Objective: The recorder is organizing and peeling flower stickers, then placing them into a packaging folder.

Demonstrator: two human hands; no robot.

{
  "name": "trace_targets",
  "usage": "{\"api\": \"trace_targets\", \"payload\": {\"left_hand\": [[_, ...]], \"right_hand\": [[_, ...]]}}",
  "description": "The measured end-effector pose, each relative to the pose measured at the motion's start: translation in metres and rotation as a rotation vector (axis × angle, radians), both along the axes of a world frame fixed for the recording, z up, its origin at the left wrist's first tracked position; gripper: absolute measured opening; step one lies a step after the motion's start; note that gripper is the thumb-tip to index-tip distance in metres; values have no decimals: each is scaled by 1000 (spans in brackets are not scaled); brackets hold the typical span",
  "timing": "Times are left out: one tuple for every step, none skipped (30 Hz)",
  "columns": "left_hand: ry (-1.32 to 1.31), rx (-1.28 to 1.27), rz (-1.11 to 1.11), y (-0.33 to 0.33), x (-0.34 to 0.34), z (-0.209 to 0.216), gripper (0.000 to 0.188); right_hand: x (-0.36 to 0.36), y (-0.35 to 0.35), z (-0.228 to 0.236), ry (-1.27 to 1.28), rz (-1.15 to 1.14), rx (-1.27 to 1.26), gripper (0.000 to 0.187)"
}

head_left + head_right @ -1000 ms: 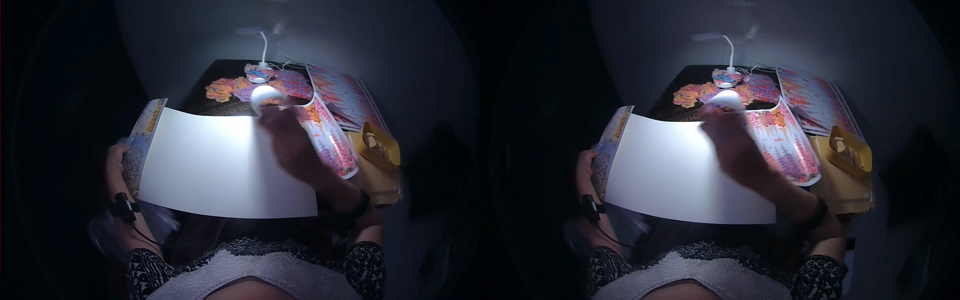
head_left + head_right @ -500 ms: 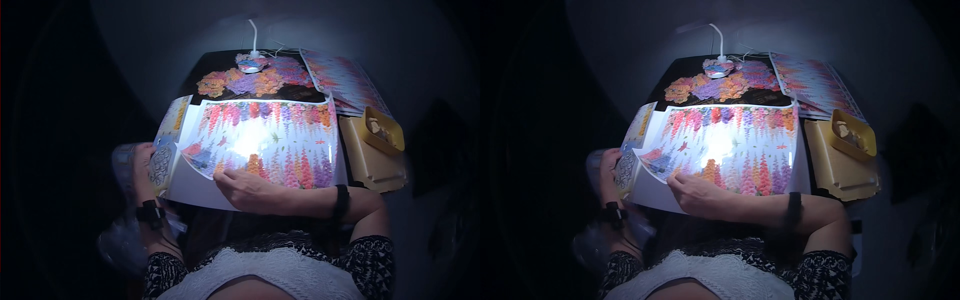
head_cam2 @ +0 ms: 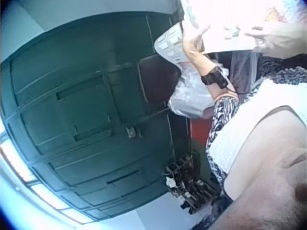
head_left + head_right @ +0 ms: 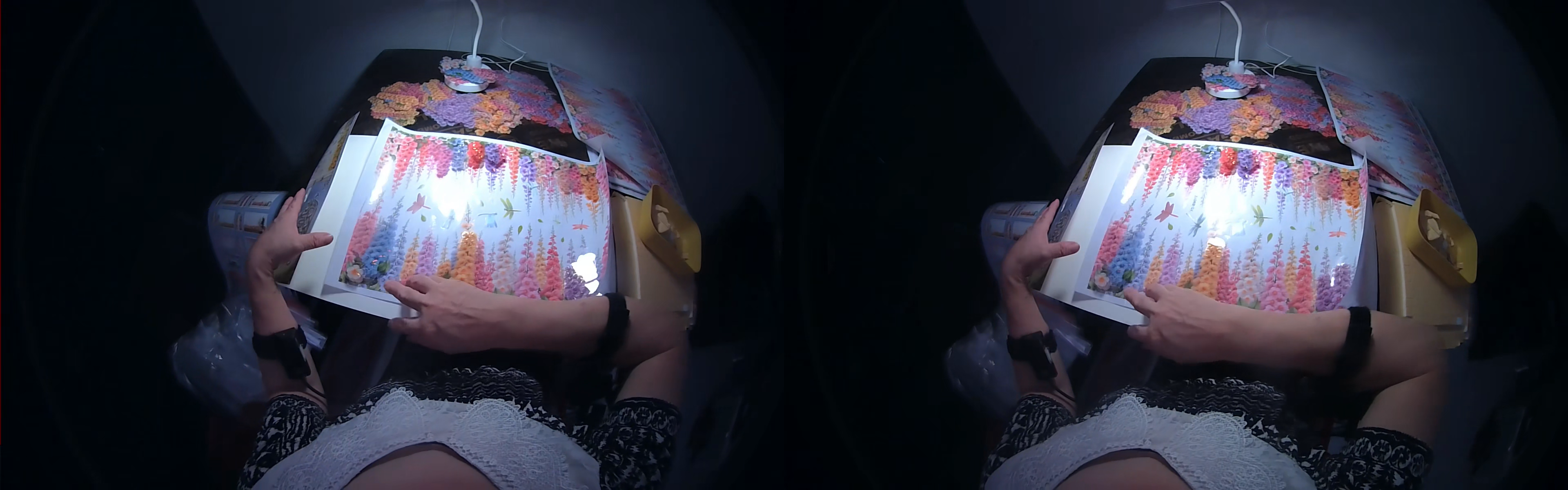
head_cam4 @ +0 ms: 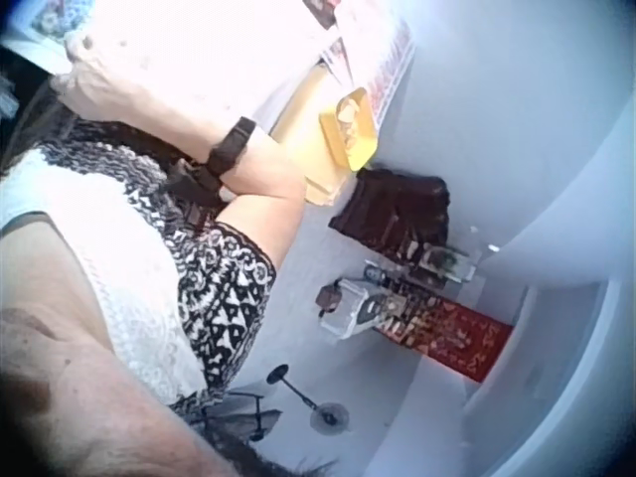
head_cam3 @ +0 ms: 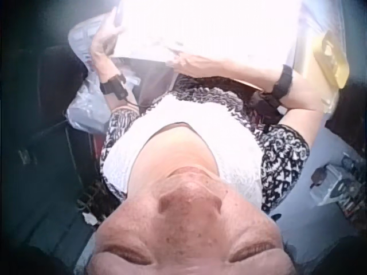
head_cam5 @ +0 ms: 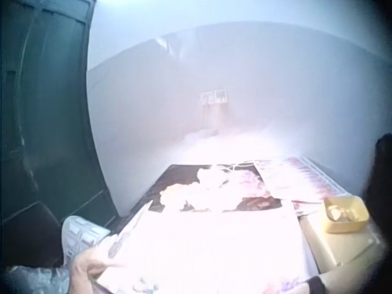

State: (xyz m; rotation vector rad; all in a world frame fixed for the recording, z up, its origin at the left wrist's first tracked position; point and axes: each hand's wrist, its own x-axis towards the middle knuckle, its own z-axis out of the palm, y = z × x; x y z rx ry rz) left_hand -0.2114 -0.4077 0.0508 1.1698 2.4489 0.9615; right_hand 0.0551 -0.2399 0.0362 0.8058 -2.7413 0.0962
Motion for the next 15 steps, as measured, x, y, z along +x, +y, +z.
{"api": "trace_targets", "payload": {"left_hand": [[0, -5, 7, -5, -1, -1, 112], [18, -22, -1, -10, -2, -3, 111], [38, -37, -15, -13, -2, -3, 110], [41, -43, -13, -18, -3, -6, 110], [31, -24, -16, -22, -4, -10, 107], [21, -2, -17, -26, -4, -14, 103], [21, -6, -11, -29, -2, -14, 103], [-75, 68, -19, -30, 3, -14, 98], [-168, 144, -24, -31, 8, -13, 93], [-167, 141, -17, -32, 11, -13, 93], [-230, 207, 7, -33, 13, -14, 85], [-290, 274, 27, -34, 14, -14, 77], [-288, 270, 30, -35, 14, -15, 77], [-279, 289, 6, -36, 14, -16, 68], [-269, 306, -18, -35, 15, -15, 60]], "right_hand": [[-3, -1, 5, -45, 0, -42, 35], [-6, 0, 8, -89, -1, -83, 34], [-13, 5, 7, -86, -1, -86, 34], [-23, 10, 4, -11, -54, -115, 36], [-32, 16, 2, 63, -108, -144, 37], [-40, 23, 6, 23, -167, -124, 37], [-47, 29, 11, -10, -251, -109, 40], [-52, 33, 14, -42, -335, -95, 43], [-57, 38, 15, -43, -328, -98, 43], [-62, 43, 14, -68, -404, -79, 50], [-66, 46, 12, -94, -479, -61, 57], [-69, 47, 11, -93, -476, -64, 57], [-71, 48, 9, -125, -508, -36, 63], [-73, 49, 8, -157, -539, -8, 69], [-76, 51, 8, -232, -552, 1, 73]]}}
